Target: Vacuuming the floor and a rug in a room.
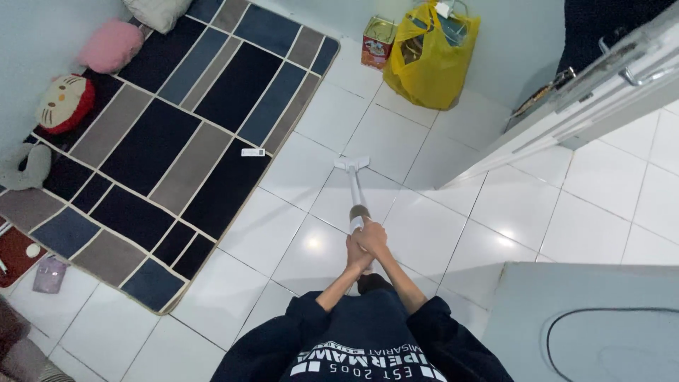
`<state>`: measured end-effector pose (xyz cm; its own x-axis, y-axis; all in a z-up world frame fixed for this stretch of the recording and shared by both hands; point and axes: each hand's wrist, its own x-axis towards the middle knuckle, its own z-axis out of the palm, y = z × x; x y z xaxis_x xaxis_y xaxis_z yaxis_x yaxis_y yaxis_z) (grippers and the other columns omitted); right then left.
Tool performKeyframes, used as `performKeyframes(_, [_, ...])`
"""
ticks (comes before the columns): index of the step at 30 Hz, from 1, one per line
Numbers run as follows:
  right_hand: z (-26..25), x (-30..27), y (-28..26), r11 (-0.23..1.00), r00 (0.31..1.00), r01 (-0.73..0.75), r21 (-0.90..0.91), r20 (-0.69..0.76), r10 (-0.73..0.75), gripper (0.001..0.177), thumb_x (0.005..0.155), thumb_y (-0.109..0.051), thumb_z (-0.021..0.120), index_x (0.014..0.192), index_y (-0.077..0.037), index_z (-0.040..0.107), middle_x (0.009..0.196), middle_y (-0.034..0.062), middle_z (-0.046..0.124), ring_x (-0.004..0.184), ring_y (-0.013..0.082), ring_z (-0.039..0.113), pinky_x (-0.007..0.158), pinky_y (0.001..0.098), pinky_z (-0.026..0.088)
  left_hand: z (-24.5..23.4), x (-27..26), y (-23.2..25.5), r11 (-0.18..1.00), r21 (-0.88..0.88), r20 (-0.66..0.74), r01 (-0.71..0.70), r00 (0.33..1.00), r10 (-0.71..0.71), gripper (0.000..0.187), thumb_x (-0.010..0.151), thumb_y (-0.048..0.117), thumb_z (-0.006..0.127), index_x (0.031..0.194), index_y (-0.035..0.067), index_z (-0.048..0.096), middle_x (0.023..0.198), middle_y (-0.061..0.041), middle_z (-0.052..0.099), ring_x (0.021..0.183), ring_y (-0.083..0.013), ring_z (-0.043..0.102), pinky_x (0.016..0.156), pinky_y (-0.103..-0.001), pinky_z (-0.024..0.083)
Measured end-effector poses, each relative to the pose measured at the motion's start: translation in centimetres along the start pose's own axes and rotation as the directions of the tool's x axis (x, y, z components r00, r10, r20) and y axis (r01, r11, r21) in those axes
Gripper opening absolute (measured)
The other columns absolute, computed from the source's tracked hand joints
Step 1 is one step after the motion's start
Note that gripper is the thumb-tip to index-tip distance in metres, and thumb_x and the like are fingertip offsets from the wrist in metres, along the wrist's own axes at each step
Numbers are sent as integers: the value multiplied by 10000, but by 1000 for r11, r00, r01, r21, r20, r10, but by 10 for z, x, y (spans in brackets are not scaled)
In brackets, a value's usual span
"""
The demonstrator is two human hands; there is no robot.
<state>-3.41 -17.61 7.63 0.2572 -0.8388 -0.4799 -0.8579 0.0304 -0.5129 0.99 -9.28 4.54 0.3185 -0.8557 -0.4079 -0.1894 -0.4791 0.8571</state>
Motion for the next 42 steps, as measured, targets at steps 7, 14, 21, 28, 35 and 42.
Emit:
performKeyframes(7, [-16,89,25,985,986,164,48,13,-165,815,713,-198,632,1506,-94,473,911,306,726,900,466,720,883,518,567,2,56,35,987,-155,-152,-31,988,7,1198,625,197,932,1548,-32,204,1561,-208,295,1425,-341,425,1072,-426,519])
performKeyframes(14, [-42,147,36,969,983,183,164,-51,-177,769,685,-169,624,1446,-89,551,903,300,726,895,460,725,874,506,578,27,113,50,984,-119,-123,-134,985,119,1304,606,245,959,1557,-89,132,1554,-239,293,1405,-353,456,1060,-399,534])
performKeyframes(21, [-89,170,6,782,993,40,623,62,-100,715,750,-101,694,1454,-98,569,708,190,714,613,249,693,618,377,553,21,164,67,988,17,-162,-156,974,157,1298,604,260,967,1562,-118,177,1514,-289,374,1390,-378,475,1095,-408,491])
performKeyframes(28, [-85,234,6,555,991,-77,828,122,-45,732,792,43,625,1495,-33,437,786,139,650,505,160,572,409,332,448,28,215,79,986,104,-192,-133,970,151,1366,565,291,979,1557,-123,137,1454,-294,484,1339,-358,528,1091,-384,454])
performKeyframes(35, [-123,299,-21,685,999,-18,728,39,-14,662,783,-37,629,1436,-38,516,857,185,704,492,189,606,441,344,483,35,299,86,994,13,-167,-107,980,108,1363,613,301,941,1579,-120,76,1424,-289,513,1273,-346,580,1048,-363,481])
performKeyframes(42, [-145,374,-69,729,997,-74,680,45,60,661,780,-27,607,1435,-87,538,857,202,728,500,204,626,444,380,489,-9,366,138,988,114,-58,106,993,-100,1391,606,352,901,1642,-63,70,1449,-308,515,1316,-367,562,1089,-380,469])
